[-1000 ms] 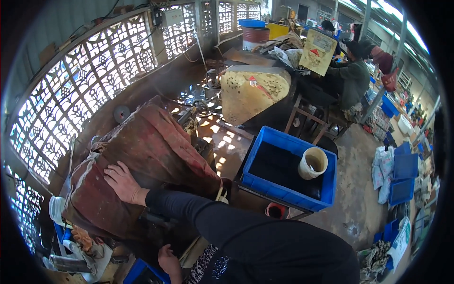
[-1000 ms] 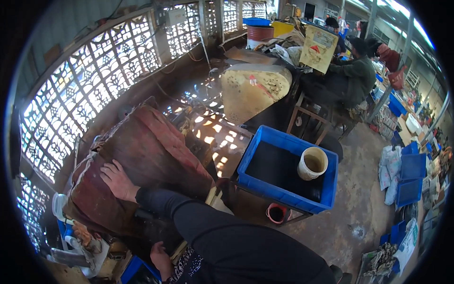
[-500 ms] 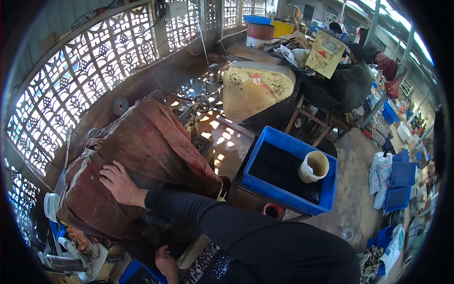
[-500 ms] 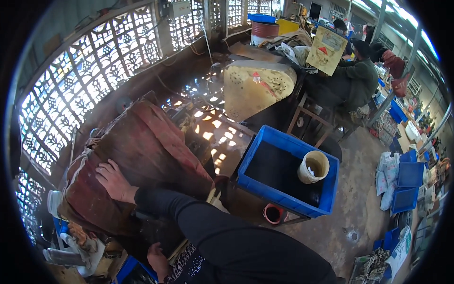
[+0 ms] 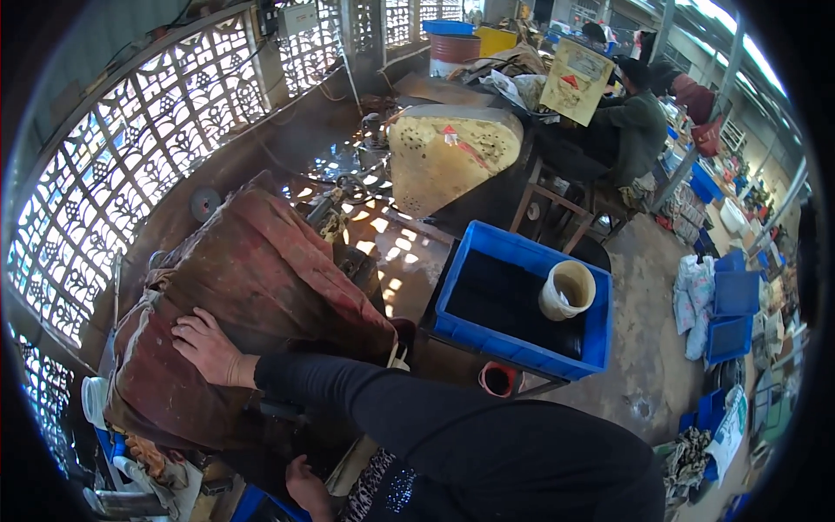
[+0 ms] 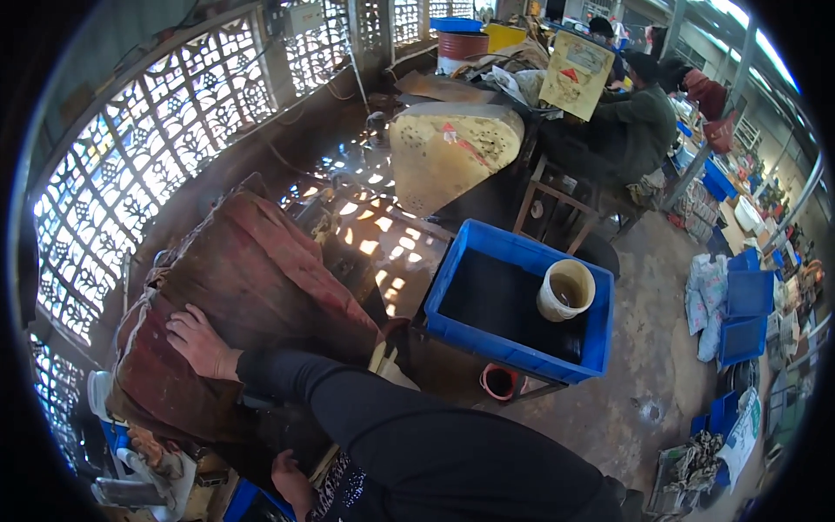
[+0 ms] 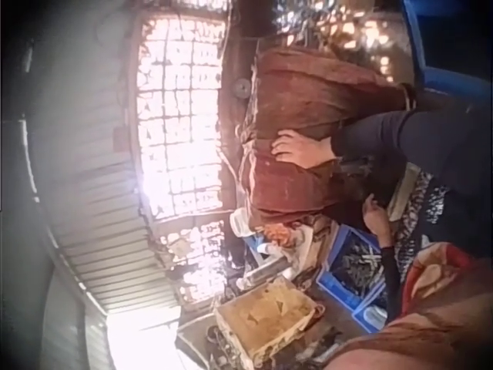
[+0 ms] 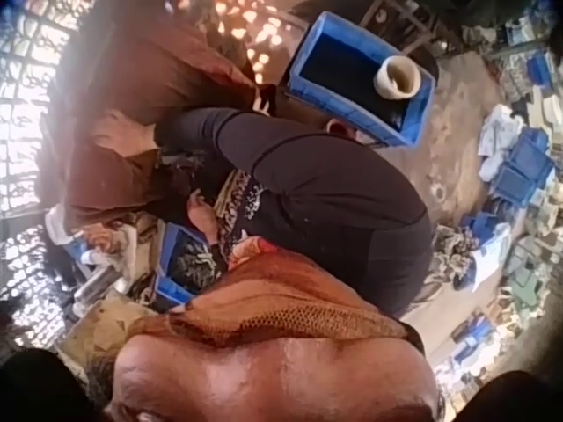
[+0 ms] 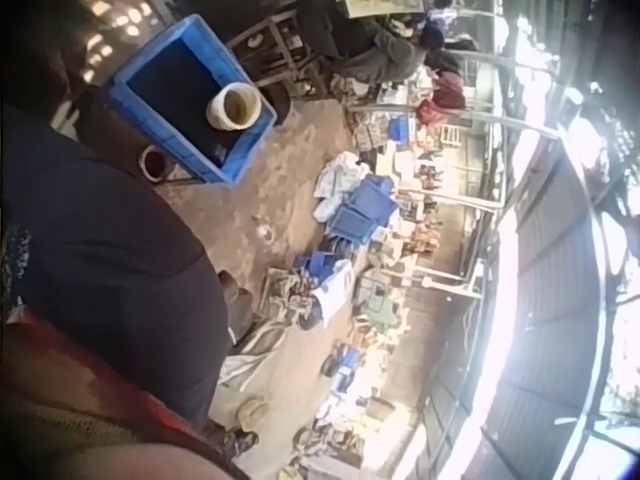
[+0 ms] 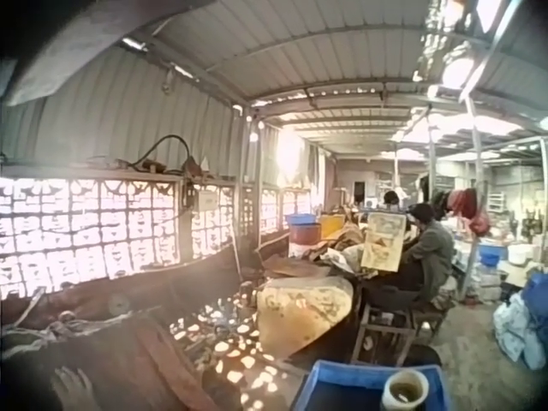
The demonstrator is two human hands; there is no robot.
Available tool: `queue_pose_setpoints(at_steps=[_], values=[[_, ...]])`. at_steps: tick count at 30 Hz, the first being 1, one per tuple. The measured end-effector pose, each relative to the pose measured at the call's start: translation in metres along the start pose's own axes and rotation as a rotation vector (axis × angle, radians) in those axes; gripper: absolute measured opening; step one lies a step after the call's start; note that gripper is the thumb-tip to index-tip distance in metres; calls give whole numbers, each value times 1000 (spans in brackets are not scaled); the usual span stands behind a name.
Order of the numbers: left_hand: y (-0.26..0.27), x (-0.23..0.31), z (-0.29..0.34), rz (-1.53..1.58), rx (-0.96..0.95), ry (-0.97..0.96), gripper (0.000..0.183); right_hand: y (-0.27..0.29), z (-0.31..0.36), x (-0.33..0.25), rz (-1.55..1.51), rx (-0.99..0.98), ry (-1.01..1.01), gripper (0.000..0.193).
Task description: The person picks up metal pieces from a blue bin, holds them against a rotating grinding wheel, and places them into a separate blue bin. They also occasionally dip a small metal piece into a white cup of liquid.
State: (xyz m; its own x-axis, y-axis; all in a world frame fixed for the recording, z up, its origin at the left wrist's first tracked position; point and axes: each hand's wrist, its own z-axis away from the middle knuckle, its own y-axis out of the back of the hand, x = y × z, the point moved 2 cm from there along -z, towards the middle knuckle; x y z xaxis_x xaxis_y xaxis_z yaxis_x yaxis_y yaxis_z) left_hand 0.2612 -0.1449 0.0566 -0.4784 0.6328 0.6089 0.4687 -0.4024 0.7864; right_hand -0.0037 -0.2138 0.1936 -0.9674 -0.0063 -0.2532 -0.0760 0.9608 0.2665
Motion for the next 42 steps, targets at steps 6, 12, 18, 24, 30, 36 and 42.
queue_pose_setpoints(at_steps=[6, 12, 18, 24, 30, 36, 42], values=[[-6, -11, -2, 26, 10, -62, 22, -1, 1, 2, 4, 33, 5, 29], [-3, -6, 0, 29, -4, -39, 22, 0, 0, -1, 11, 34, 13, 28], [-2, -2, 3, 34, 14, -52, 21, 2, -1, -3, 26, 30, 19, 28], [-1, 0, 4, 16, 9, -56, 20, 6, 0, -4, 45, 7, 13, 29], [-1, 0, 0, 16, 10, -52, 20, 3, -2, -1, 54, -11, 9, 30], [1, -15, 2, -43, 70, -112, 25, -8, -6, -6, 17, 31, 126, 30], [1, -9, -4, -124, 38, -36, 30, -11, 0, 5, 78, 49, 114, 22]])
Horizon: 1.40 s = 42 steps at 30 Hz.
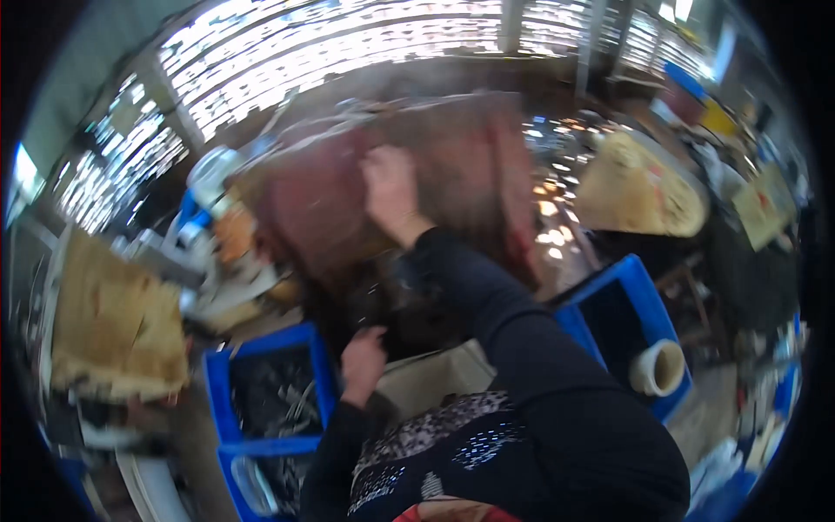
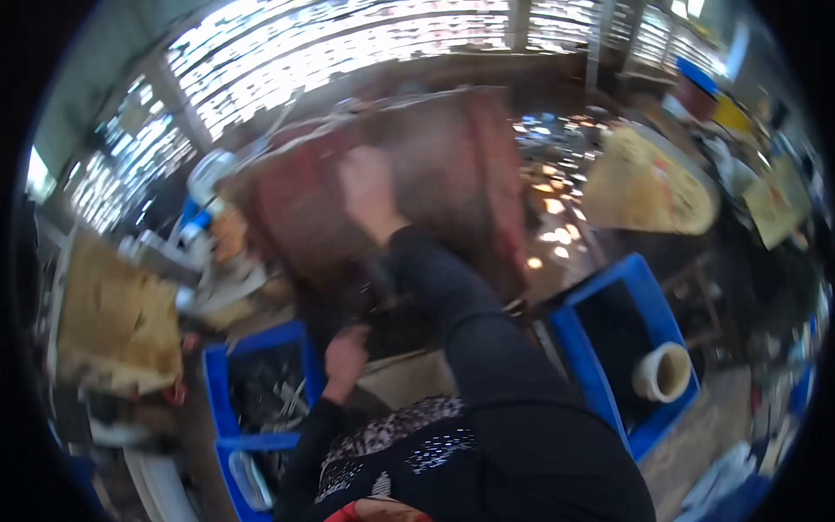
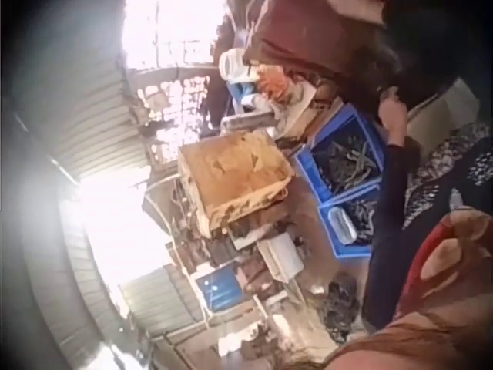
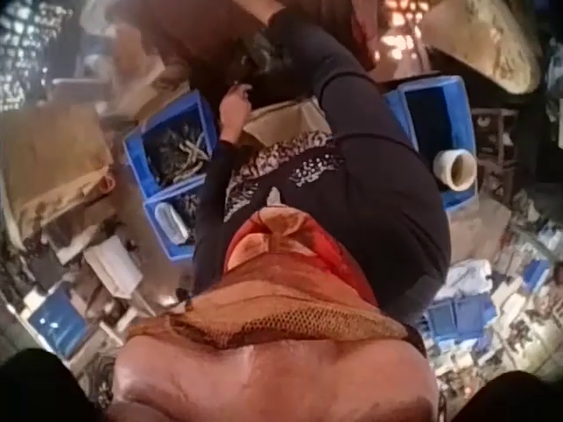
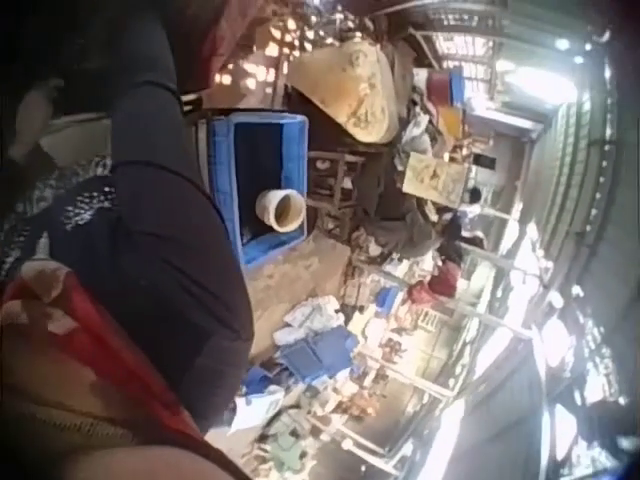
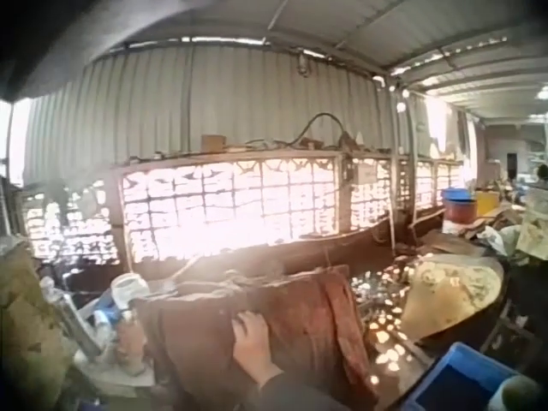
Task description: The person picks up metal pieces from a blue bin, holds them against a rotating grinding wheel, and places them into a separate blue bin. They also occasionally dip a small metal piece into a white cup of liquid.
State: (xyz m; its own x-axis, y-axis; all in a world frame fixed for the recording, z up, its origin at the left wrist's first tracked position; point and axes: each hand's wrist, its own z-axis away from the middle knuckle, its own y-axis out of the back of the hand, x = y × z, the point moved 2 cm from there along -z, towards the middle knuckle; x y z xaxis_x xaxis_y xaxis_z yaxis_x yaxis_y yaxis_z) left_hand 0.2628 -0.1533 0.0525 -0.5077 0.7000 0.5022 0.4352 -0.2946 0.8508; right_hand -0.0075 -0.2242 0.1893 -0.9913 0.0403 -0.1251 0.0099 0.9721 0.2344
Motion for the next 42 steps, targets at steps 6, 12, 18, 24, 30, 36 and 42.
queue_pose_setpoints(at_steps=[6, 12, 18, 24, 30, 36, 42], values=[[1, 0, 12, 72, 144, -17, 24, 0, 8, -15, -15, -68, -87, 37], [2, -22, 5, 279, 304, -136, 32, 57, 10, -47, -235, -116, -176, 46], [36, -11, -34, 61, 366, -238, 36, 158, 60, -84, -449, -361, -236, 49], [11, 10, -60, -227, 148, -367, 29, 234, 137, -104, -320, -612, 21, 47], [-32, -28, -58, -409, -42, -548, 9, 250, 202, -114, -500, -677, 16, 33], [-58, -38, -73, -457, -193, -503, 21, 268, 195, -126, -439, -614, 104, 30], [-89, -55, -83, -451, -259, -352, 19, 261, 191, -117, -529, -687, 103, 20]])
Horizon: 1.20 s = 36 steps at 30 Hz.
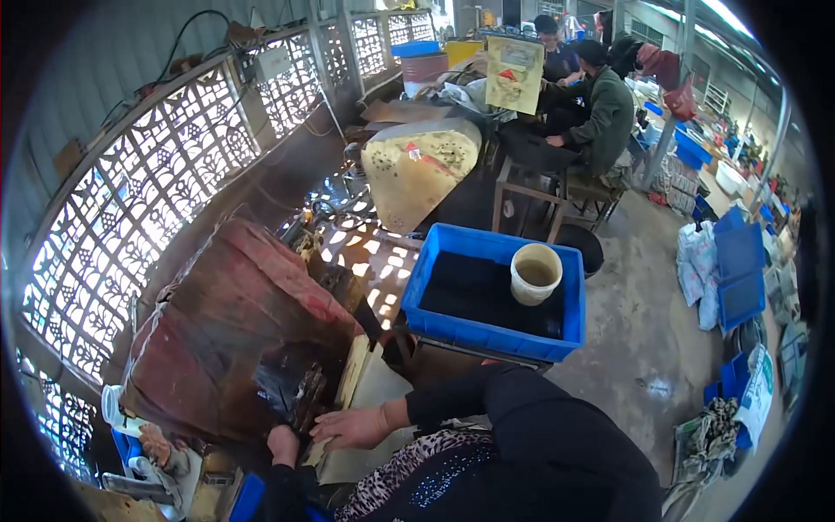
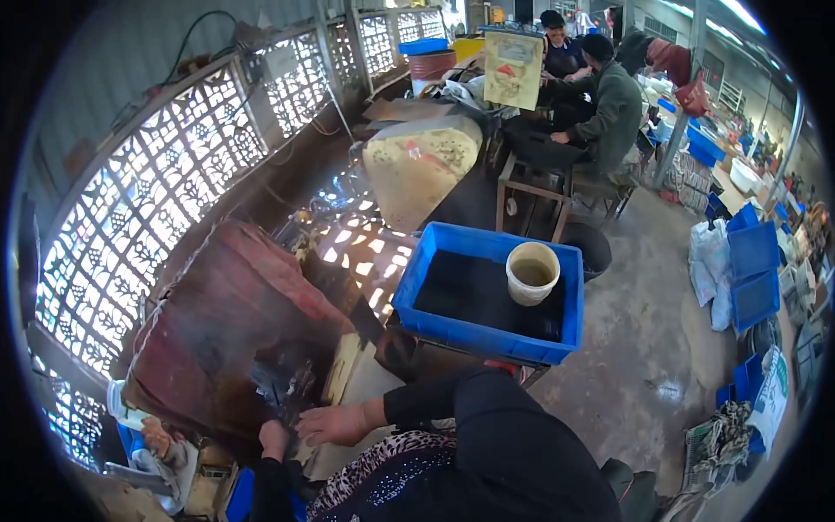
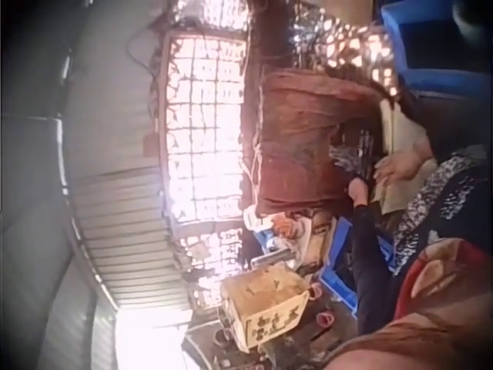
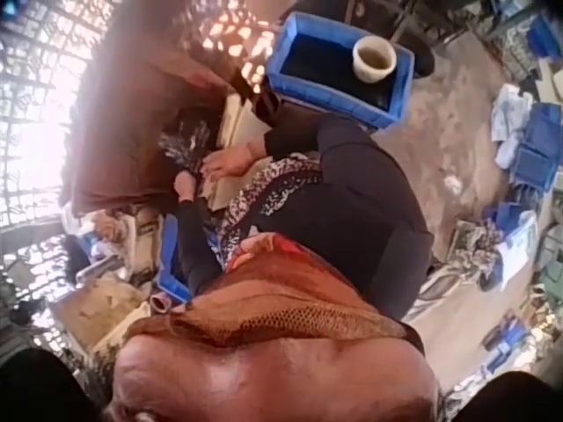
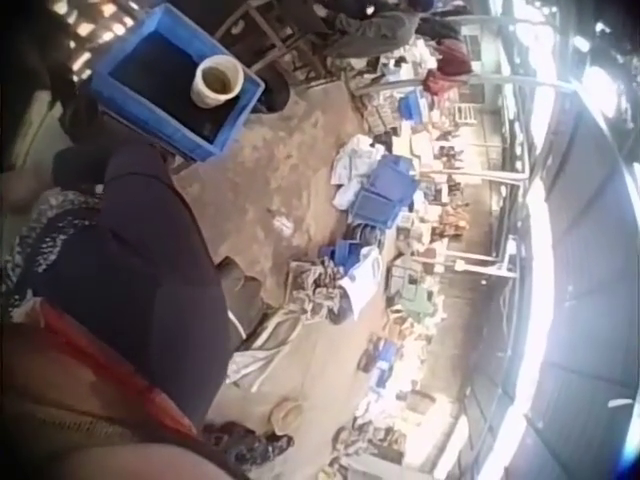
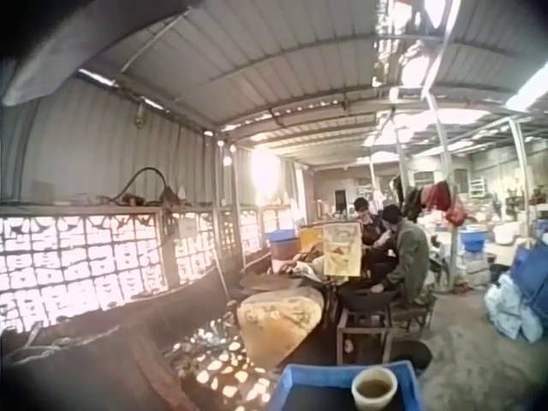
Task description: The person picks up metal pieces from a blue bin, holds them against a rotating grinding wheel, and places them into a separate blue bin. They also occasionally dip a small metal piece into a white cup of liquid.
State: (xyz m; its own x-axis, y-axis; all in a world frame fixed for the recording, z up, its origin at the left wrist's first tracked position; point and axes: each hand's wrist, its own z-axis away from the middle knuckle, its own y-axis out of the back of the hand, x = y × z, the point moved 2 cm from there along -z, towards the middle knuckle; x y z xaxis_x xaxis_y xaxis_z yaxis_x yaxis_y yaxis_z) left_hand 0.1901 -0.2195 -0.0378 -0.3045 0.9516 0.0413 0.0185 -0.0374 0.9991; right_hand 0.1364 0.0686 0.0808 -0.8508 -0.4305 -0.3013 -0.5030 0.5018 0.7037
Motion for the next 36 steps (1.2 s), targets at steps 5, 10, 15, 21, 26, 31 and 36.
queue_pose_setpoints(at_steps=[5, 10, 15, 21, 26, 31, 36], values=[[34, 1, 0, -53, 40, 108, 18, 14, -15, 21, -258, -59, -307, 22], [127, 39, 21, 34, 251, 213, 19, 6, -43, 85, -194, 98, -938, 27], [181, 124, 43, 135, 427, 39, 16, -19, -95, 103, -731, 334, -1290, 30], [196, 118, 64, 726, 69, 226, 63, -3, -72, 123, 290, 5, -466, 12], [144, 47, 64, 1296, 186, 402, 69, 11, 13, 167, 464, -62, -863, 15], [93, 14, 35, 1067, 169, 428, 35, 20, 18, 149, 409, -16, -798, 15], [63, 2, 14, 876, 245, 344, 25, 6, 3, 181, 429, 3, -830, 17]])
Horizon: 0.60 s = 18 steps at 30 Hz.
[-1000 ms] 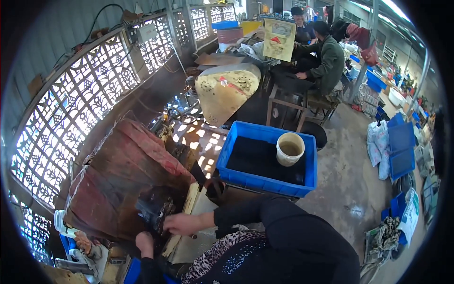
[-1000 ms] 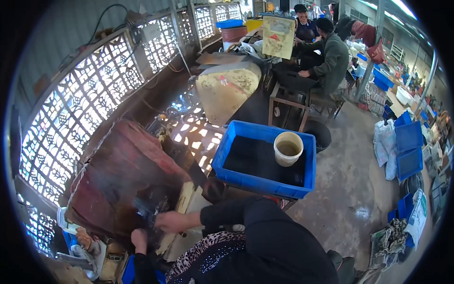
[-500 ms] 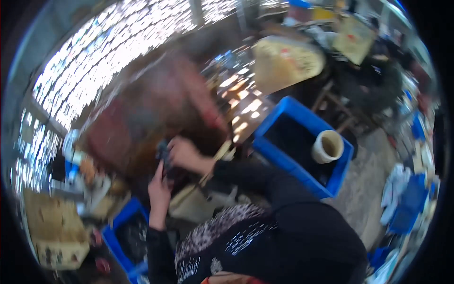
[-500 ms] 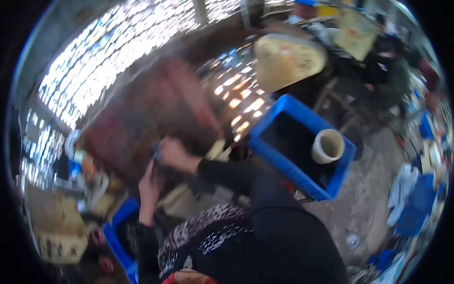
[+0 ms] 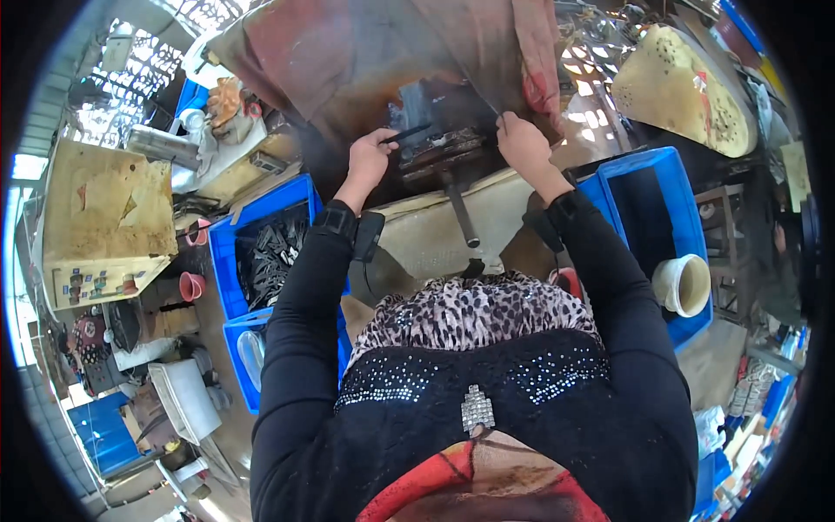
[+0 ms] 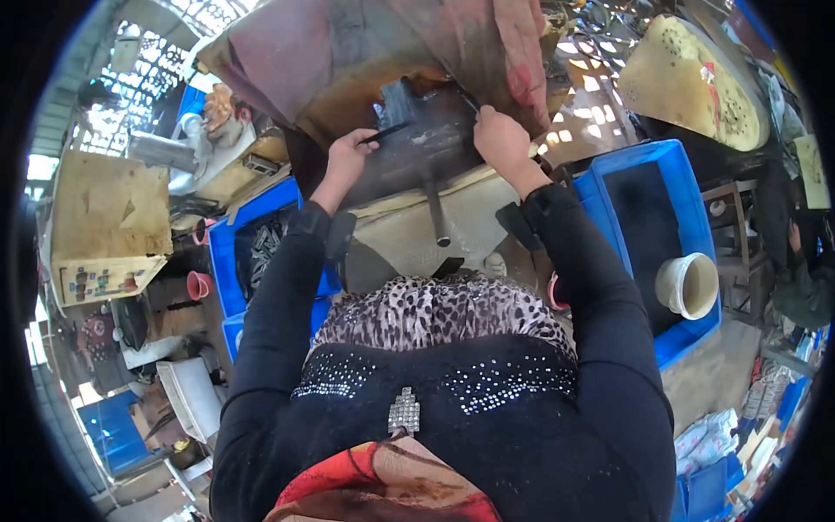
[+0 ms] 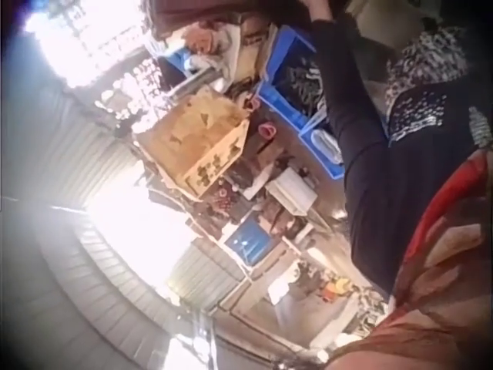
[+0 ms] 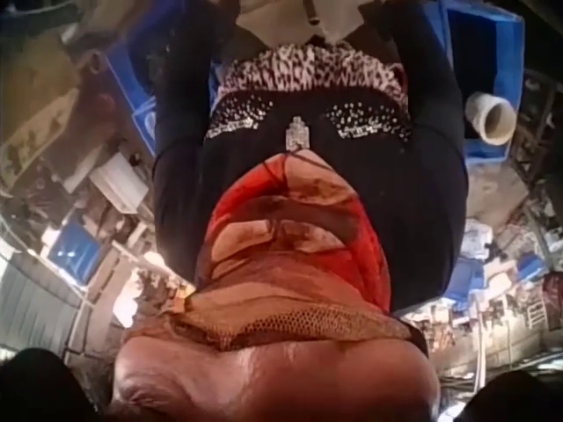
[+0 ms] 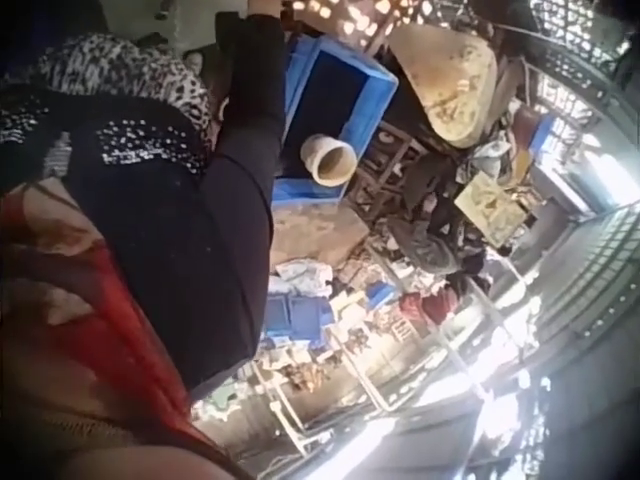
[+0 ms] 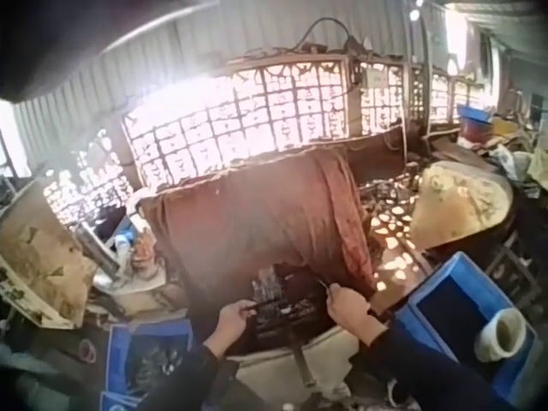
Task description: The person picks up metal pieces from a blue bin, holds them against a rotating grinding wheel, and places them into a separate blue bin. They also occasionally dip a small metal piece into a white cup of liquid.
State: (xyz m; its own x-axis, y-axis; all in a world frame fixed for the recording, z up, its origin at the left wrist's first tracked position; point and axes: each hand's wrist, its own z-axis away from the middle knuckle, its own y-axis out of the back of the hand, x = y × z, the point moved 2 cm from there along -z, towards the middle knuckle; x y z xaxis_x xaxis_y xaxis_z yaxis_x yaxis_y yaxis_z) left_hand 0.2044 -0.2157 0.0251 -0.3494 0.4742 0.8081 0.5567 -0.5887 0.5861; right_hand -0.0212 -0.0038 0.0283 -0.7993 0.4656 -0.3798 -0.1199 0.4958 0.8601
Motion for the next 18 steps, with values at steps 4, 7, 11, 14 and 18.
queue_pose_setpoints(at_steps=[4, 7, 11, 14, 18], values=[[-38, 14, -2, -180, -26, -335, 25, 52, 13, 0, 311, -263, 174, 19], [-35, 4, 6, -119, -242, -337, 31, 13, 33, -9, 156, -161, -68, 15], [-27, -37, 2, -280, -169, -432, 32, 16, 36, -17, -136, -61, -159, 14], [-37, -33, -4, -235, -213, -465, 31, 20, 39, -12, -121, -10, -169, 14], [-42, -16, -16, -285, -251, -489, 29, 17, 33, -1, -116, 11, -167, 14]])
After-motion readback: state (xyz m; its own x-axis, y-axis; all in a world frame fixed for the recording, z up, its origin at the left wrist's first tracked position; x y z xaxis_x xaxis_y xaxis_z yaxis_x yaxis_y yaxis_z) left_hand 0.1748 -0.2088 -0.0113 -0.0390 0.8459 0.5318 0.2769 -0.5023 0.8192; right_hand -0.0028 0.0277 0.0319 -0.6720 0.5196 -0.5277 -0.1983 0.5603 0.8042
